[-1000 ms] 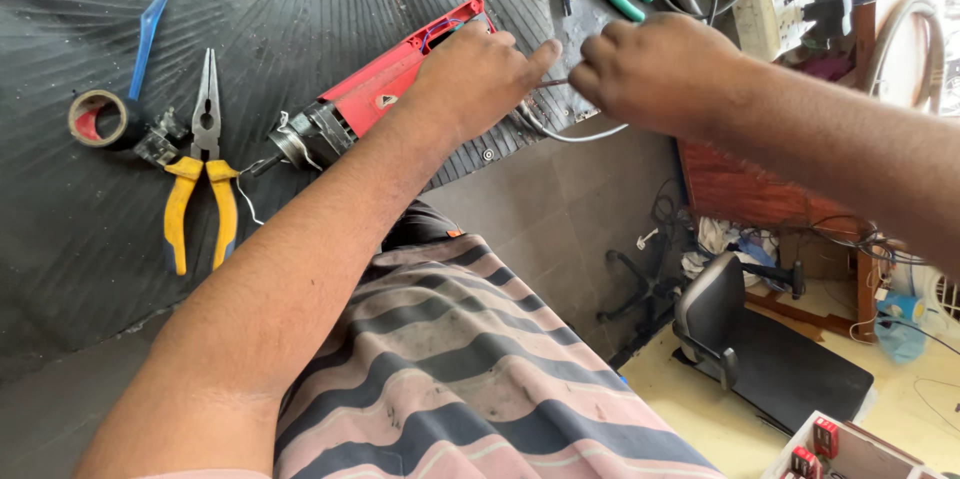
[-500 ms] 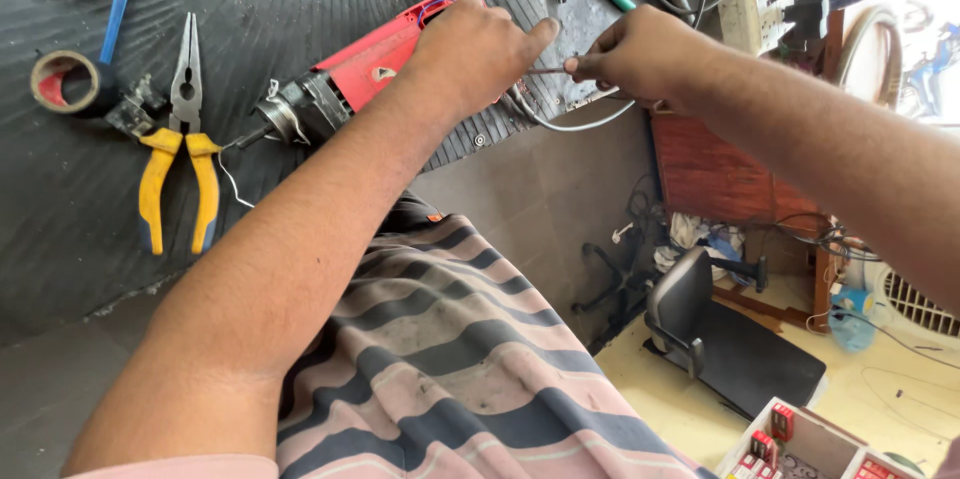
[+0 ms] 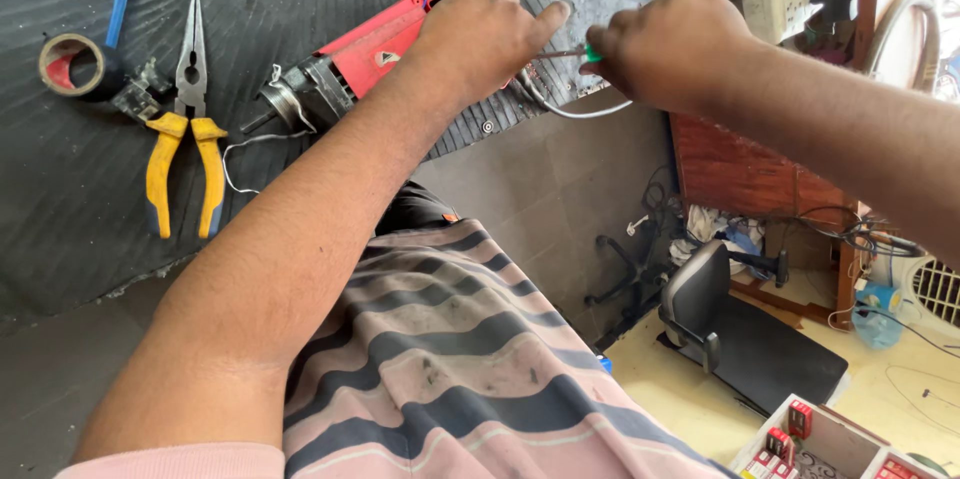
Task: The person repairs a red electric drill on a cluttered workbench. They handle small internal components and wires inside the open drill housing, fit a green part into the housing, use a screwdriver on the drill, and reposition the drill body while working on it.
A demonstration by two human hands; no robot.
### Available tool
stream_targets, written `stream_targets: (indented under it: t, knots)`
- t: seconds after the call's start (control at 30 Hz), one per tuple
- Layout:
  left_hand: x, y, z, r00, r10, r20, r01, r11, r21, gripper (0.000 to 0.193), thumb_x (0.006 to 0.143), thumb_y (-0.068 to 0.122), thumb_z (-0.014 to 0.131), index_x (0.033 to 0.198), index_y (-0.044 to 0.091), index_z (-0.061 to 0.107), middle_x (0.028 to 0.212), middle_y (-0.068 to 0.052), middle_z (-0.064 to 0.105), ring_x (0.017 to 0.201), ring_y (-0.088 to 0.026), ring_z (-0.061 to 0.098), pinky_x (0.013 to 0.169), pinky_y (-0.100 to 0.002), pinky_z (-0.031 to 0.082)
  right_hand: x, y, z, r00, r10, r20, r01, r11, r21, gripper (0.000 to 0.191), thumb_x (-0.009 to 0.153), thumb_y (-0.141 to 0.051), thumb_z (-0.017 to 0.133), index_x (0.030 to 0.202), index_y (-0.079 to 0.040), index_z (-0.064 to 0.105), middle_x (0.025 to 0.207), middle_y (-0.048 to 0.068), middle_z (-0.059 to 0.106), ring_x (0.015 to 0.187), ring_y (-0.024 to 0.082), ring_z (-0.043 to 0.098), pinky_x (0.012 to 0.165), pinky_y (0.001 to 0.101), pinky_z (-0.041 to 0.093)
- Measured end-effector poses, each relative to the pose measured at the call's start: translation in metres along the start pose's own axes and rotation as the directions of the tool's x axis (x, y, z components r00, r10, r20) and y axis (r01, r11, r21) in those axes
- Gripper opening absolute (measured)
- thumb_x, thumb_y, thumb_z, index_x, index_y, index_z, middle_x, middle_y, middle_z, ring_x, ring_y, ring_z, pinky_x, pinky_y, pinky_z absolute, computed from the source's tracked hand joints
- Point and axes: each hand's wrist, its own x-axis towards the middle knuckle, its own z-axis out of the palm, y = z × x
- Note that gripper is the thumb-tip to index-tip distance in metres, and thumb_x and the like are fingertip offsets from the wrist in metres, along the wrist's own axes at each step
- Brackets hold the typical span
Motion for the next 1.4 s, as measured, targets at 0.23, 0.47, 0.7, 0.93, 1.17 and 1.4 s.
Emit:
stream_targets:
  t: [0.23, 0.47, 0.7, 0.93, 1.17, 1.4]
  knots:
    - [0.001, -0.001, -0.003, 0.999, -0.011, 0.05, 0.011, 1.0, 0.001, 0.047, 0.092, 0.015, 0.061, 0.14, 0.015, 0.058, 0.08, -0.009, 0.073, 0.078, -0.03, 0.073, 0.069, -0.044, 0.055, 0.024, 0.013, 0.017, 0.773, 0.364, 0.52, -0.628, 0.316, 0.711, 0.044, 0.087, -0.05, 0.081, 0.101, -0.008, 0.081, 0.079, 0.009, 0.075, 0.063, 0.018, 0.069, 0.061, 0.0373, 0.054]
    - [0.003, 0.002, -0.009, 0.994, -0.019, 0.104, 0.015, 0.999, 0.038, 0.05, 0.09, 0.016, 0.063, 0.14, 0.017, 0.055, 0.082, -0.012, 0.072, 0.079, -0.032, 0.072, 0.068, -0.043, 0.055, 0.019, 0.009, -0.002, 0.8, 0.345, 0.49, -0.599, 0.429, 0.676, 0.042, 0.089, -0.053, 0.078, 0.102, -0.014, 0.084, 0.082, 0.017, 0.07, 0.068, 0.037, 0.065, 0.065, 0.0483, 0.051]
    - [-0.001, -0.001, -0.021, 0.991, -0.119, -0.065, 0.101, 0.968, -0.228, 0.058, 0.091, 0.001, 0.061, 0.146, 0.017, 0.051, 0.102, -0.011, 0.069, 0.096, -0.031, 0.068, 0.082, -0.043, 0.052, -0.041, 0.008, -0.013, 0.812, 0.584, 0.02, -0.421, 0.561, 0.713, 0.044, 0.096, -0.05, 0.075, 0.109, -0.008, 0.079, 0.09, 0.019, 0.072, 0.088, 0.04, 0.07, 0.077, 0.0502, 0.051]
    - [0.0, 0.004, -0.024, 0.932, -0.207, -0.299, 0.18, 0.977, -0.115, 0.051, 0.095, 0.001, 0.066, 0.144, 0.008, 0.051, 0.117, -0.006, 0.063, 0.111, -0.026, 0.059, 0.098, -0.043, 0.044, -0.009, -0.055, 0.069, 0.714, 0.602, 0.358, -0.221, -0.292, 0.931, 0.035, 0.107, -0.04, 0.06, 0.101, -0.006, 0.064, 0.08, 0.003, 0.063, 0.074, 0.015, 0.057, 0.07, 0.0366, 0.049]
    - [0.014, 0.009, -0.03, 0.946, -0.246, -0.213, 0.274, 0.955, 0.112, 0.061, 0.085, 0.016, 0.079, 0.14, 0.004, 0.056, 0.131, -0.009, 0.058, 0.12, -0.029, 0.054, 0.104, -0.049, 0.041, 0.024, -0.102, 0.109, 0.676, 0.728, -0.111, -0.063, 0.207, 0.976, 0.044, 0.078, -0.028, 0.087, 0.097, -0.002, 0.057, 0.086, 0.019, 0.068, 0.082, 0.043, 0.065, 0.069, 0.0491, 0.05]
    - [0.03, 0.018, -0.04, 0.932, -0.341, -0.127, 0.355, 0.927, 0.12, 0.06, 0.084, 0.025, 0.08, 0.135, 0.003, 0.057, 0.121, -0.011, 0.062, 0.111, -0.029, 0.057, 0.104, -0.05, 0.041, 0.009, -0.08, 0.127, 0.831, 0.553, 0.06, -0.127, 0.084, 0.988, 0.041, 0.081, -0.029, 0.086, 0.093, -0.004, 0.056, 0.077, 0.019, 0.069, 0.079, 0.043, 0.068, 0.065, 0.0502, 0.051]
